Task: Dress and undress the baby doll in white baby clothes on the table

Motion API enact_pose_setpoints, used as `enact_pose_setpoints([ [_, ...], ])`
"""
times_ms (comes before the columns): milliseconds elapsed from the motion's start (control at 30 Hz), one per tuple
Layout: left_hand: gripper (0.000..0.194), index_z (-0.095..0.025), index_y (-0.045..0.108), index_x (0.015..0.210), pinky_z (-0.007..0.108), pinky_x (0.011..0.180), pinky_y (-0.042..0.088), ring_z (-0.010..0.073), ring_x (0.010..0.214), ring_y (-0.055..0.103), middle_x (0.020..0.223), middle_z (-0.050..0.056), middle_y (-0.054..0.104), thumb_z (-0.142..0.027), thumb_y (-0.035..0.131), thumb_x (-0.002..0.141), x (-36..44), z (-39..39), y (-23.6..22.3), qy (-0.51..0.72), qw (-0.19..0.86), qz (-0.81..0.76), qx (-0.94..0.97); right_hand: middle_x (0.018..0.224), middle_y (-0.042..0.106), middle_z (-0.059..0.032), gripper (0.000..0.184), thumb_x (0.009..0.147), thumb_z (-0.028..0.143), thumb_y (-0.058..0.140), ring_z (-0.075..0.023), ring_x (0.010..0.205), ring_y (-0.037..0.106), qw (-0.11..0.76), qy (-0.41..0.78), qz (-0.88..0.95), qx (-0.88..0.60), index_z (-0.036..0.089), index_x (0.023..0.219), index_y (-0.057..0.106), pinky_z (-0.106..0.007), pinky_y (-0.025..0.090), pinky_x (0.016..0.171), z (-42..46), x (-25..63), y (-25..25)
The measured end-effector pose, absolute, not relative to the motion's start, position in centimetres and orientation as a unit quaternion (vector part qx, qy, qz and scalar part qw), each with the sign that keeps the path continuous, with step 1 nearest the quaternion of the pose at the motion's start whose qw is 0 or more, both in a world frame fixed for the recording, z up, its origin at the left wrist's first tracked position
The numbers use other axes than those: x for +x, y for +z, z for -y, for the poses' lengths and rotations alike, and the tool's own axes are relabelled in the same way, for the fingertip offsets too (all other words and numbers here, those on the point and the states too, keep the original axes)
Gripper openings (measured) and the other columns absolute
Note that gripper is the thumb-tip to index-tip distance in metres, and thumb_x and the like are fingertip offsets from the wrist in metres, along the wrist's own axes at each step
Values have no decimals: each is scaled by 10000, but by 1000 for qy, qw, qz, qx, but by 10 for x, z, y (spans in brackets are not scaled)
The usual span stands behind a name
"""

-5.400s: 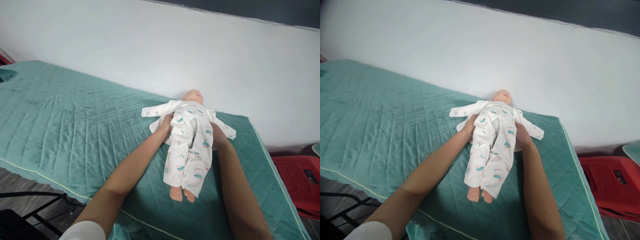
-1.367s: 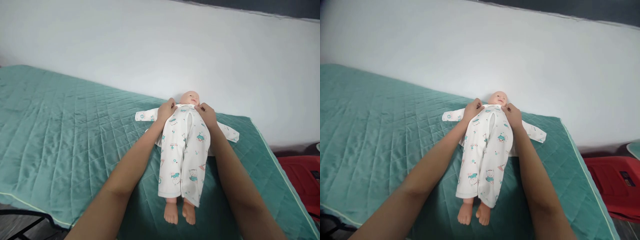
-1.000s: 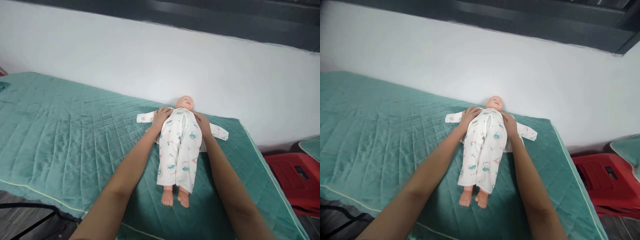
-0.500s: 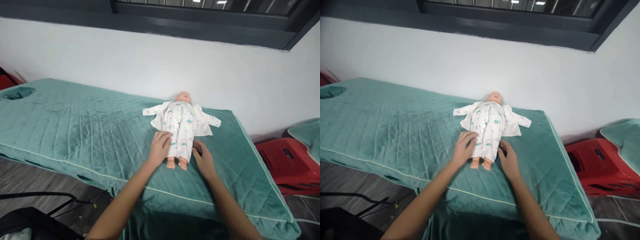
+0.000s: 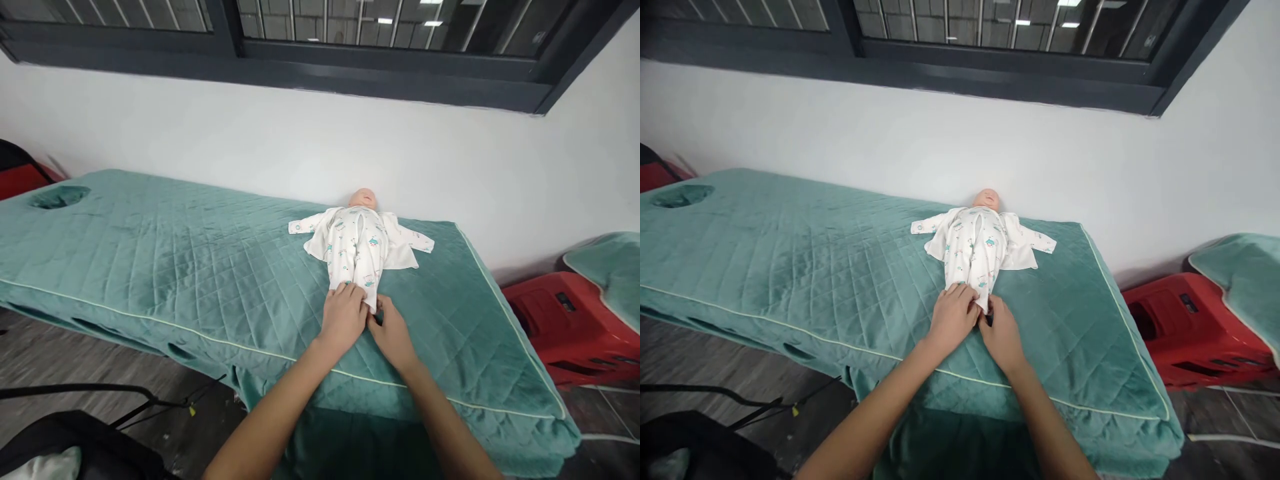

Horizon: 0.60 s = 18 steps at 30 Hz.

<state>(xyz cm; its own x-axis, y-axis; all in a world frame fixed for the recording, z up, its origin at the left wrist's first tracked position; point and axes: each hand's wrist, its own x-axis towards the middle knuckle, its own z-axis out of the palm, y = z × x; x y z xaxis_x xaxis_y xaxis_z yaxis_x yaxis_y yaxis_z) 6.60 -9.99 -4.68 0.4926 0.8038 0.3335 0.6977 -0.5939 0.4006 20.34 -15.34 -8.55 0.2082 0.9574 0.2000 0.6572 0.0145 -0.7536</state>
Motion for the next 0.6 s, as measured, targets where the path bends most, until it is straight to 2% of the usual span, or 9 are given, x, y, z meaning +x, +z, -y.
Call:
enact_pose_setpoints([
  [133, 62, -213, 594, 907, 361, 810, 457, 217, 956, 607, 930, 30, 673, -162, 561, 900, 61, 97, -45, 288, 170, -425, 841, 911, 635, -27, 201, 875, 238, 502, -193, 811, 581, 439, 221, 586, -645, 194, 1058, 572, -344, 476, 769, 149, 210, -86],
  [267, 94, -215, 587, 907, 322, 773, 472, 187, 902, 618, 927, 29, 661, -161, 513, 927, 51, 105, -39, 323, 223, -405, 826, 878, 603, -21, 199, 870, 209, 520, -184, 781, 564, 478, 147, 586, -638, 212, 1042, 622, -326, 462, 720, 163, 222, -77],
  [433, 115, -230, 569, 878, 350, 771, 470, 196, 842, 610, 862, 28, 647, -210, 485, 954, 50, 127, -38, 347, 217, -391, 824, 925, 603, -41, 276, 891, 182, 504, -190, 766, 572, 468, 47, 616, -632, 269, 1095, 667, -338, 474, 689, 194, 229, -63],
  [600, 139, -226, 568, 913, 371, 824, 471, 210, 907, 595, 924, 47, 640, -172, 448, 961, 53, 131, -50, 346, 197, -386, 832, 924, 607, -39, 308, 890, 172, 497, -191, 757, 584, 444, 76, 617, -645, 278, 1125, 667, -350, 491, 705, 205, 225, -69],
])
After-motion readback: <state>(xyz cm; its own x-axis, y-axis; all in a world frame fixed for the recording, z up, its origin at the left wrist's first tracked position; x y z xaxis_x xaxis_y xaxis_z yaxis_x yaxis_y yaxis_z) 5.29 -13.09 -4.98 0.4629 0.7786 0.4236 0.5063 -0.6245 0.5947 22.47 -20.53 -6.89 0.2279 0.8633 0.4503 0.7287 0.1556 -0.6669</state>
